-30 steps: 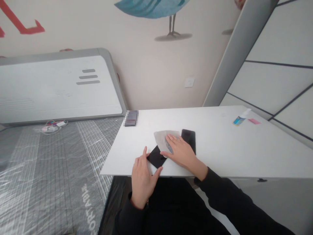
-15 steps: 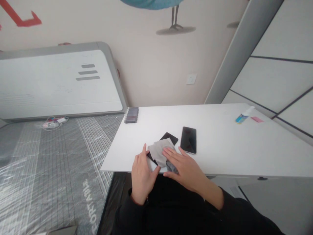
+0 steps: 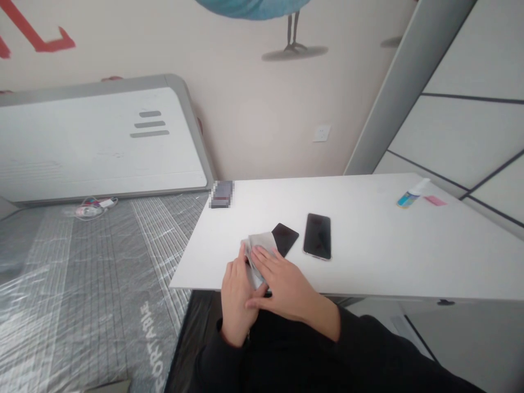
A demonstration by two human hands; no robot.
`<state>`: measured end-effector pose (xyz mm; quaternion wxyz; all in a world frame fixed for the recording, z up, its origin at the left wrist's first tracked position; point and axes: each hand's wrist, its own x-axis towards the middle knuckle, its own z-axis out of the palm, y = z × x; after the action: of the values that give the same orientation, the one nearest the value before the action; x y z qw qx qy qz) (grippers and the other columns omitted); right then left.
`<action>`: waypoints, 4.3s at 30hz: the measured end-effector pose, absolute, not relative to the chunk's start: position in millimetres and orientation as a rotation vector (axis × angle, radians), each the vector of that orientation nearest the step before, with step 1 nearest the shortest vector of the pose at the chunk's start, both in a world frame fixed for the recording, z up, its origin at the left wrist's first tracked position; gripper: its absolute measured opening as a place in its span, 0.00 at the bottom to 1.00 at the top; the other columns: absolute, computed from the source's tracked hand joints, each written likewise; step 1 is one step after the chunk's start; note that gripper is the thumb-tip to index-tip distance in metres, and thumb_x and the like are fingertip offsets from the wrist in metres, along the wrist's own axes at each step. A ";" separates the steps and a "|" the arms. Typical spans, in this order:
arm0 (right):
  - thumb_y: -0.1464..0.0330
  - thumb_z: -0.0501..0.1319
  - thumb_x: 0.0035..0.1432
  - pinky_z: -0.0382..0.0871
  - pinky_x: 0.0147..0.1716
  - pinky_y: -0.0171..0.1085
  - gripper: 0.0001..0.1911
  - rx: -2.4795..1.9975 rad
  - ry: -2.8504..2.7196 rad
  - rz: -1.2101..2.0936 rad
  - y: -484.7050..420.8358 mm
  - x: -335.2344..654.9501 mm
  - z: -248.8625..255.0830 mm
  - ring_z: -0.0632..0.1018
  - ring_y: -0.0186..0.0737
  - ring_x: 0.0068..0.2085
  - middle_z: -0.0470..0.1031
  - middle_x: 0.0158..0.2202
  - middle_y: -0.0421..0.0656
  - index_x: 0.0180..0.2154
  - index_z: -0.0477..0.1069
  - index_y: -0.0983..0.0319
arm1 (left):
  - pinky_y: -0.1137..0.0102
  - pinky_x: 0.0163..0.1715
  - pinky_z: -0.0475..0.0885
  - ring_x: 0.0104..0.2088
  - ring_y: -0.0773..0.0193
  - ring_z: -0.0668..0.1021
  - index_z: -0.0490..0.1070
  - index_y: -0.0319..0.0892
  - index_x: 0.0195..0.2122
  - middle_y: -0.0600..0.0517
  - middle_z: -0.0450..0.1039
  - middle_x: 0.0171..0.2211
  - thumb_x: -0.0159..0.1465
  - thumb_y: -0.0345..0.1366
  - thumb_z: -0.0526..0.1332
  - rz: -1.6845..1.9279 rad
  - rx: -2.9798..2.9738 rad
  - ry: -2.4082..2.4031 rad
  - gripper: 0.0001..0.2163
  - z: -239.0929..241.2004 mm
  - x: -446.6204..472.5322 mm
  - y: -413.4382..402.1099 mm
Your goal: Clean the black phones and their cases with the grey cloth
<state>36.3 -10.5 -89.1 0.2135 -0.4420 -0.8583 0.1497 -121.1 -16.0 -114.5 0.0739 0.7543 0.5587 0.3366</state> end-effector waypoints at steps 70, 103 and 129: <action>0.42 0.48 0.67 0.51 0.69 0.56 0.46 -1.711 -2.313 0.091 43.3 80.8 -85.1 0.62 0.56 0.70 0.61 0.68 0.60 0.67 0.58 0.74 | 0.53 0.52 0.73 0.55 0.45 0.75 0.46 0.42 0.71 0.37 0.68 0.61 0.60 0.41 0.70 1.029 2.290 1.604 0.43 -101.6 -119.4 -15.9; 0.36 0.49 0.60 0.50 0.70 0.59 0.53 -1.312 -2.466 0.258 15.1 53.3 -89.1 0.59 0.58 0.71 0.59 0.69 0.59 0.68 0.57 0.73 | 0.52 0.53 0.73 0.55 0.45 0.75 0.48 0.40 0.70 0.37 0.68 0.61 0.61 0.38 0.68 1.062 2.350 1.604 0.40 -108.5 -120.2 -13.9; 0.33 0.42 0.59 0.46 0.71 0.56 0.57 -1.338 -2.421 0.261 15.9 44.5 -87.5 0.59 0.57 0.71 0.58 0.69 0.61 0.68 0.57 0.76 | 0.50 0.55 0.72 0.58 0.44 0.74 0.50 0.41 0.70 0.37 0.67 0.62 0.62 0.39 0.66 1.101 2.372 1.577 0.37 -110.7 -120.2 -11.7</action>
<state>44.5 15.9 -87.5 0.1807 -0.4735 -0.8571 0.0925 -120.2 -11.7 -110.7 0.0438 0.7761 0.5157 0.3603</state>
